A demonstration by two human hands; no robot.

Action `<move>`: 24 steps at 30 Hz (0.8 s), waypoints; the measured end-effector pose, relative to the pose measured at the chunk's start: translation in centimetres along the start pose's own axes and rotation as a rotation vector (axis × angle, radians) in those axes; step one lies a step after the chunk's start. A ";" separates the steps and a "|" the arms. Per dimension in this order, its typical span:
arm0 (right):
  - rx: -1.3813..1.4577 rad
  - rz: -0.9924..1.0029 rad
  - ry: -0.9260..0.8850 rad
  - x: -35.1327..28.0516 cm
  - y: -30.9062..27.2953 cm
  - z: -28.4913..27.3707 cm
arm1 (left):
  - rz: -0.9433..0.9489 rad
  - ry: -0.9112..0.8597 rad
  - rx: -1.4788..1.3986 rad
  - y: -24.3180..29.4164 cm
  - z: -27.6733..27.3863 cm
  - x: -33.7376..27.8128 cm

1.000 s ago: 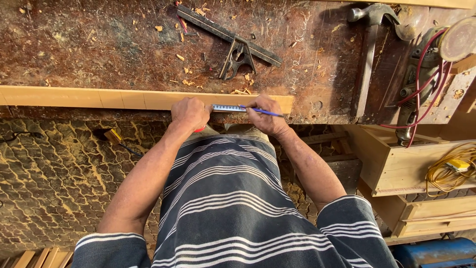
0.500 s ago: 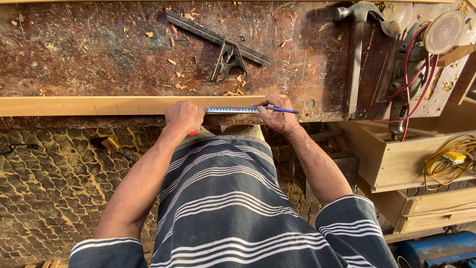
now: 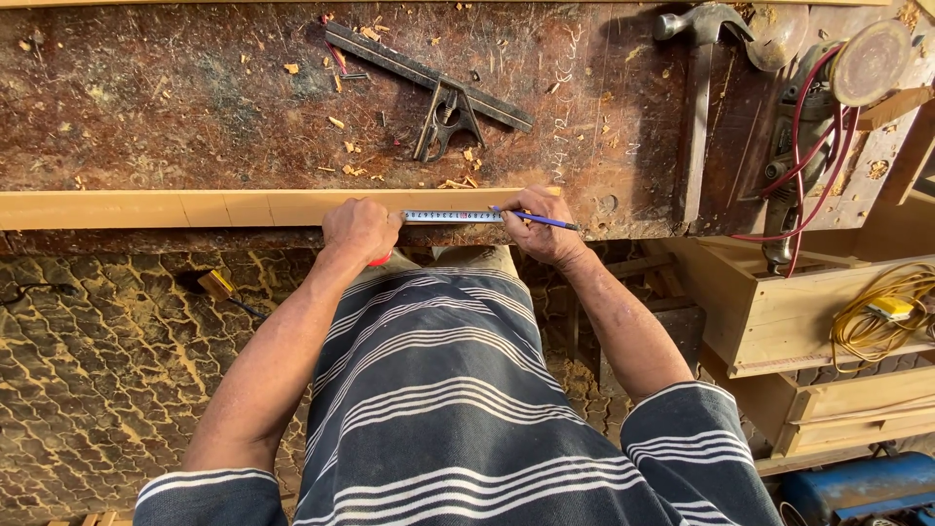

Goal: The person marks measurement lines on long wooden strips at a workbench. They hold a combination square against each strip, scribe lines with a pencil, reposition the square along the wood, and use a tape measure to take measurements before marking additional lines.

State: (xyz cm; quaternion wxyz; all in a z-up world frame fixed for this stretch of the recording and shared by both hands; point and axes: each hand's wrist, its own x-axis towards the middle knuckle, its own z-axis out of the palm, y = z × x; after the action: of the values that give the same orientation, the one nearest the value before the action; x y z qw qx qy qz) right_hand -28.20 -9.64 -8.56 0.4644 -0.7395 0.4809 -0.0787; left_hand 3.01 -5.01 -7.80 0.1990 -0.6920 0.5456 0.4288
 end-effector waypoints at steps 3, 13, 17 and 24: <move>-0.004 -0.007 0.008 -0.1 0.4 0.3 | -0.006 -0.013 -0.004 0.2 -0.4 -0.1; 0.024 -0.028 0.048 -0.2 -0.1 0.2 | -0.015 -0.019 0.008 0.3 -0.4 -0.1; 0.108 0.040 0.045 -0.1 1.3 0.7 | -0.035 -0.003 0.003 0.0 0.4 0.3; 0.679 0.262 0.531 -1.1 0.9 -1.4 | 0.240 0.038 -0.102 -3.0 -1.8 -1.0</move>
State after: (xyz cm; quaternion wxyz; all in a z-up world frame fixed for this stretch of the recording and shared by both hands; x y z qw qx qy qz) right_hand -30.10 -9.73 -8.07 0.5472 -0.4323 0.6201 -0.3594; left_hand 6.42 -4.85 -6.56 0.1002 -0.6391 0.6056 0.4634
